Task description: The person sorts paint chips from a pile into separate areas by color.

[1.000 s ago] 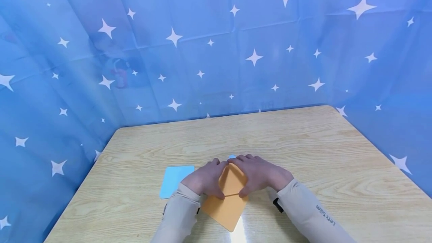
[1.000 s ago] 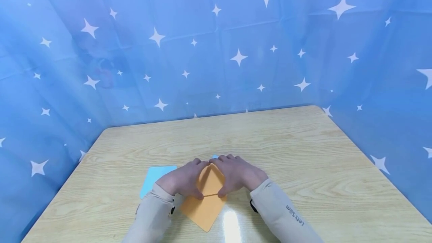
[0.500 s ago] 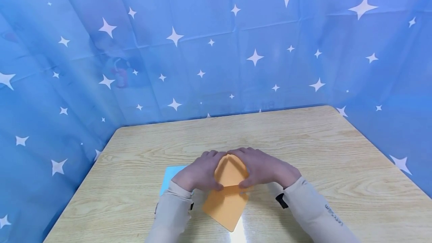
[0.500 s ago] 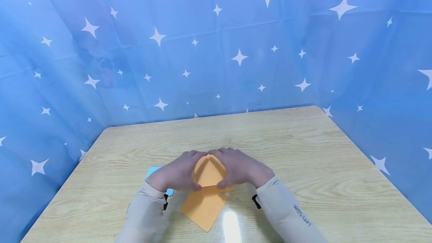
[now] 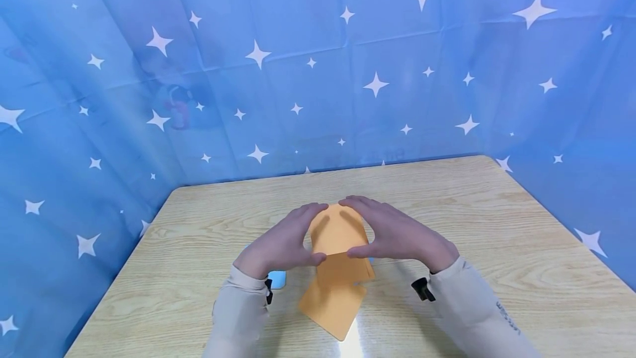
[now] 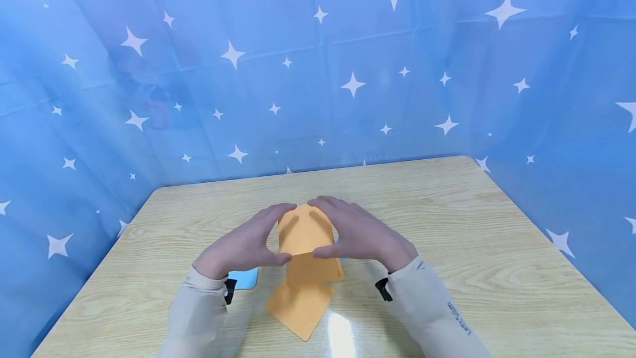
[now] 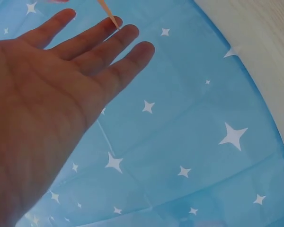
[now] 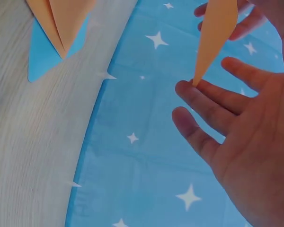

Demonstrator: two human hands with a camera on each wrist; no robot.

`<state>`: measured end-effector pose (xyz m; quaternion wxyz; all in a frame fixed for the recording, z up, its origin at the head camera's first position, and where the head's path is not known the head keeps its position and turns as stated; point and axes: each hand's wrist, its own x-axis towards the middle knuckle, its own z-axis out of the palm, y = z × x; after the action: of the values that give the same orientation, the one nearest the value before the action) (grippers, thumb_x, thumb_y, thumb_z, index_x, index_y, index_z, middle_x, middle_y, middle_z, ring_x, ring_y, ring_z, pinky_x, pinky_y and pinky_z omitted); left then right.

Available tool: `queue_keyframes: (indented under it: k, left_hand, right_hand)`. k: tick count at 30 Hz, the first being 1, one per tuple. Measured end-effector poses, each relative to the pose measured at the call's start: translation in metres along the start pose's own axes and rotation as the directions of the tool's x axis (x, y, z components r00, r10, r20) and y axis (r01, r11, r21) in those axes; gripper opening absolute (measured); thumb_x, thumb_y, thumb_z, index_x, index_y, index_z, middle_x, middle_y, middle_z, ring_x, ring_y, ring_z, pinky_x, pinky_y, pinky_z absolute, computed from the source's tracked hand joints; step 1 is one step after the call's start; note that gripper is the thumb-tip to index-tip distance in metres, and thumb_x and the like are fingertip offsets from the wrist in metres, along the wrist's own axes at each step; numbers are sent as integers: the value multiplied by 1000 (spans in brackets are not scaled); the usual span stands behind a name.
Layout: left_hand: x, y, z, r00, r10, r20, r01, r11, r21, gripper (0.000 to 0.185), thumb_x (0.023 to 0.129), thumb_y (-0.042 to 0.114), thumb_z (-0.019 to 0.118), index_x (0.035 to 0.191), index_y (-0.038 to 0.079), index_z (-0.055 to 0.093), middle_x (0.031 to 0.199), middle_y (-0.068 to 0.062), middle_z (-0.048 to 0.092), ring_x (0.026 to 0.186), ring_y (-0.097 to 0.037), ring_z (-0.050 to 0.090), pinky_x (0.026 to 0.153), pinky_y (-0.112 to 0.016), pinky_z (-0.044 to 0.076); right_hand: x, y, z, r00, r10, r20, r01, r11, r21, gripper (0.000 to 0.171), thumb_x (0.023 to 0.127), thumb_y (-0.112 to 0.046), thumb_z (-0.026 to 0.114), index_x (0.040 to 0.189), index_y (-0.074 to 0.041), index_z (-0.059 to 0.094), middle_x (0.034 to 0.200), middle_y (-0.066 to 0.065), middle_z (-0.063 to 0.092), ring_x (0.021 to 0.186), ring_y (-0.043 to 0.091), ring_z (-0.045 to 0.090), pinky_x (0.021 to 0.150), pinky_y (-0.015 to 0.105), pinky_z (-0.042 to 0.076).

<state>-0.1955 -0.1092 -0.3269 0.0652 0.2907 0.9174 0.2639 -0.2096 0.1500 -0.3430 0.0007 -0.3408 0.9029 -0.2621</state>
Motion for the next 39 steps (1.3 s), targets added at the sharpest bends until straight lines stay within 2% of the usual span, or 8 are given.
queue_keyframes:
  k: [4, 10, 20, 28, 35, 39]
  left_hand:
    - [-1, 0, -1, 1000, 21, -9, -21, 1000, 1, 85, 86, 24, 83, 158, 14, 37, 161, -10, 39, 149, -31, 36, 116, -49, 38]
    - [3, 5, 0, 999, 38, -20, -37, 999, 13, 84, 86, 26, 82, 157, 16, 38, 159, -6, 41, 146, -29, 40, 115, -47, 40]
    - [21, 20, 8, 999, 34, -5, -34, 999, 3, 84, 87, 28, 82, 158, 17, 37, 160, -6, 40, 147, -27, 38, 115, -45, 40]
    - [41, 38, 27, 997, 56, 49, -60, 995, 80, 85, 87, 33, 81, 158, 16, 37, 160, -5, 41, 146, -27, 41, 114, -44, 42]
    - [63, 56, 47, 997, 74, 37, -79, 986, 144, 85, 87, 35, 82, 157, 17, 39, 158, -2, 44, 143, -26, 44, 115, -43, 40]
    - [75, 64, 60, 996, 71, 46, -78, 980, 181, 84, 86, 39, 82, 157, 19, 40, 156, 0, 45, 141, -23, 47, 114, -40, 42]
  right_hand:
    - [-2, -1, -2, 1000, 4, -4, -4, 1000, 5, 89, 83, -45, 84, 156, -14, 41, 159, 5, 43, 146, 31, 41, 115, 56, 37]
    - [-5, 0, -9, 1000, 19, 9, -19, 1000, 22, 89, 84, -43, 83, 156, -16, 40, 160, 5, 41, 148, 32, 39, 115, 57, 37]
    - [-18, 10, -27, 997, 66, 30, -67, 997, 39, 89, 85, -40, 83, 157, -15, 38, 161, 7, 39, 148, 34, 39, 113, 57, 40]
    - [-42, 28, -36, 994, 102, 51, -103, 994, 23, 89, 83, -37, 85, 155, -12, 39, 157, 6, 43, 144, 33, 43, 110, 56, 43]
    - [-58, 39, -51, 991, 120, 58, -122, 992, 33, 86, 82, -34, 87, 152, -12, 41, 152, 7, 47, 133, 30, 51, 101, 52, 49]
    - [-69, 42, -61, 987, 143, 73, -145, 989, 28, 88, 79, -36, 88, 150, -10, 43, 150, 12, 48, 130, 33, 52, 98, 52, 50]
